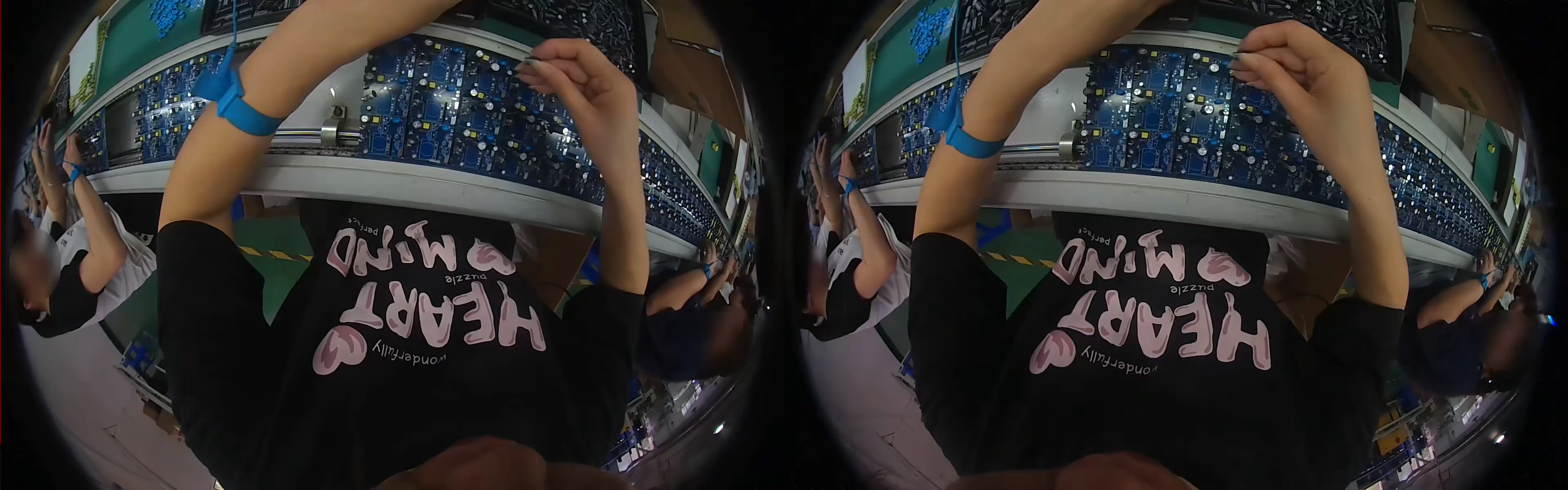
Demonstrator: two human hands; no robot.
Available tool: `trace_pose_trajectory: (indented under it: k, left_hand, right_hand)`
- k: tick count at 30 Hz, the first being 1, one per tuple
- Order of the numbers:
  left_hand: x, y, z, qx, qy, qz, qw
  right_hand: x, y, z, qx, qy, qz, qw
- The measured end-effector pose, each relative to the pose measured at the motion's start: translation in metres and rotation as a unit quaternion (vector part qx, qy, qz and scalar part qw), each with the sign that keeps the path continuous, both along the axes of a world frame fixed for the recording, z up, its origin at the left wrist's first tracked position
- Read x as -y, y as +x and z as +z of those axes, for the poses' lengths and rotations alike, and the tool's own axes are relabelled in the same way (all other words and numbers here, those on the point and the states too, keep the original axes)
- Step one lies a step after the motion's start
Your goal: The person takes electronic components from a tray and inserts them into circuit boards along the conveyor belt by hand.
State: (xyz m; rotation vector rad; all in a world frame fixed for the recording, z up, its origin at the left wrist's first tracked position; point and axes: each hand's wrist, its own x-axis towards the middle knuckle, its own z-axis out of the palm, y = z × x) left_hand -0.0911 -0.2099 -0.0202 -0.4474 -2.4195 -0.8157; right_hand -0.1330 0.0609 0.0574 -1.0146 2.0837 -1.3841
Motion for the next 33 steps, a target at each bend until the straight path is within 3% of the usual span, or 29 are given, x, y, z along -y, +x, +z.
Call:
trace_pose_trajectory:
  k: [2, 4, 7, 20, 29, 33]
  left_hand:
    - [0.010, 0.018, 0.002, 0.010, 0.022, -0.003, 1.000]
    - [0.027, 0.043, 0.002, 0.022, 0.045, -0.007, 0.999]
    - [0.038, 0.048, -0.011, 0.042, 0.078, -0.012, 0.996]
    - [0.035, 0.070, -0.031, 0.114, 0.229, -0.013, 0.967]
    - [0.032, 0.057, -0.010, 0.130, 0.286, -0.040, 0.949]
    - [0.028, 0.062, 0.006, 0.134, 0.309, -0.062, 0.939]
  right_hand:
    - [0.013, 0.004, -0.002, -0.006, -0.005, 0.000, 1.000]
    - [0.027, 0.006, -0.003, -0.260, 0.087, 0.052, 0.960]
    - [0.040, 0.007, -0.015, -0.336, 0.152, 0.061, 0.928]
    - [0.048, 0.013, -0.019, -0.294, 0.238, 0.029, 0.925]
    - [0.049, 0.014, -0.020, -0.426, 0.164, 0.098, 0.884]
    - [0.050, -0.006, 0.004, -0.381, 0.146, -0.019, 0.913]
